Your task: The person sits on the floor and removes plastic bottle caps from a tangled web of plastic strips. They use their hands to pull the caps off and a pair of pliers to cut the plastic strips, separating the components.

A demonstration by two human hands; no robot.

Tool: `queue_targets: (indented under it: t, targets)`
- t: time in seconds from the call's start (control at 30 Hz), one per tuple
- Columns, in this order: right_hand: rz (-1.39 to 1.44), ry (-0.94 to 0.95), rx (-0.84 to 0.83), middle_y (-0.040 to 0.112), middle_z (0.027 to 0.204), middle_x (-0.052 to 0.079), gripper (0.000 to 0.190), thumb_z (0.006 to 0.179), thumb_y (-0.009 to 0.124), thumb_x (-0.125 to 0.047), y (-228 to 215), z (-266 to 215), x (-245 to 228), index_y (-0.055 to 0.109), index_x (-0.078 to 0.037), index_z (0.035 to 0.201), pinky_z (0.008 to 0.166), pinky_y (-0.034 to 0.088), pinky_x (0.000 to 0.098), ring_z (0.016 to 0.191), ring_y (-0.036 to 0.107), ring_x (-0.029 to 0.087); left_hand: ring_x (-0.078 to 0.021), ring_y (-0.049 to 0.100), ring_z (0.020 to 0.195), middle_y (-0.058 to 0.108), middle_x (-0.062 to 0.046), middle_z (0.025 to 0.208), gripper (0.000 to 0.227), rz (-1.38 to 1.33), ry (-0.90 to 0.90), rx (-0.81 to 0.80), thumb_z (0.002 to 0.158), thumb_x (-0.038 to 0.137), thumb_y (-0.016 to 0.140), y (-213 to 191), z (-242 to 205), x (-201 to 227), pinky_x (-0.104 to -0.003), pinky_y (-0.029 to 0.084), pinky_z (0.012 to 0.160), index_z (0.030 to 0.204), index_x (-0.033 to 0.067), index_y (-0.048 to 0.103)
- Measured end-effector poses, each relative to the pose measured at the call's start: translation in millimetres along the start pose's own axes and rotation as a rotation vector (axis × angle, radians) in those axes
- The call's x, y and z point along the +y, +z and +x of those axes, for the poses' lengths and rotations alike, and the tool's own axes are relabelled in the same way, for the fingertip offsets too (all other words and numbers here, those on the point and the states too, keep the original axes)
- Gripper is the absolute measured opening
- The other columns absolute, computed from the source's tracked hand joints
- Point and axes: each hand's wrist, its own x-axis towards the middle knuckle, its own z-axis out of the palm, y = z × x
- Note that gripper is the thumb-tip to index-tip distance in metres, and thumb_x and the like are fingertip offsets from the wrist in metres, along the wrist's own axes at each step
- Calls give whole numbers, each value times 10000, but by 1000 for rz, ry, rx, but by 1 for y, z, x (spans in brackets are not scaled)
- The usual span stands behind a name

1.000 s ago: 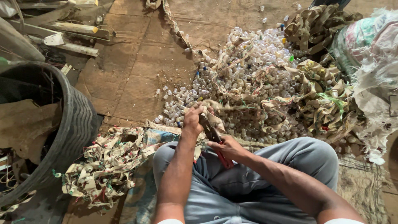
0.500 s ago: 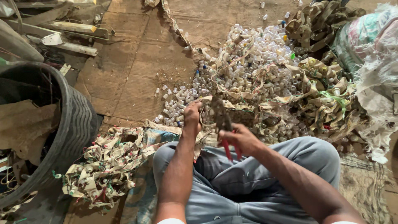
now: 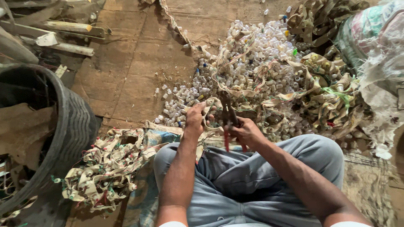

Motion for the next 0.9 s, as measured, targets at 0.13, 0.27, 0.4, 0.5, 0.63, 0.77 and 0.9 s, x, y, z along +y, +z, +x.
queue_targets:
  t: [0.13,0.27,0.4,0.5,0.63,0.77,0.9]
  targets:
    - [-32,0,-44,739,829,68,190,952,688,-159,-9,4,6,681,-51,1107,469,454,289,647,663,123,-105,585,534,759,-67,876,249,142,40,49,1003,216,640,0,3,-5,-232,425,399,1152,28,707]
    - [-12,-130,-37,693,894,88,226,1021,719,-147,-13,16,16,698,53,1124,629,530,323,746,636,155,-90,634,640,737,-65,884,221,159,177,5,1017,149,708,-3,10,-14,-230,499,526,1133,-34,750]
    - [196,-76,-41,744,1033,85,295,910,698,-129,-14,21,17,653,-4,1173,859,637,392,943,738,199,-93,580,581,676,-12,774,201,-35,2,-47,1002,218,677,-6,9,-13,-235,490,500,1038,36,753]
    - [260,-70,-98,718,1060,133,316,921,697,-124,-10,19,13,632,15,1198,880,640,455,943,740,268,-118,599,633,677,-24,788,243,-5,-77,-68,975,264,634,-4,3,-9,-255,500,512,1019,50,740]
    - [256,-137,-97,734,1105,128,361,912,690,-94,-3,21,9,625,16,1250,906,630,422,986,743,243,-131,596,799,695,-45,926,205,466,51,-203,1034,202,678,8,-4,-6,-229,524,666,1102,18,738]
    - [220,-141,-101,720,1070,93,373,905,675,-77,-2,25,11,624,2,1266,865,628,423,945,727,226,-171,639,837,679,-26,950,322,668,317,-27,922,88,679,27,-19,-8,-284,563,696,1239,137,659]
    - [235,-183,-133,715,1049,78,349,905,675,-64,-3,29,19,627,-6,1246,865,637,428,926,727,216,-223,736,996,754,-82,1128,269,866,769,-67,914,-2,644,35,-40,-3,-324,618,868,1154,62,747]
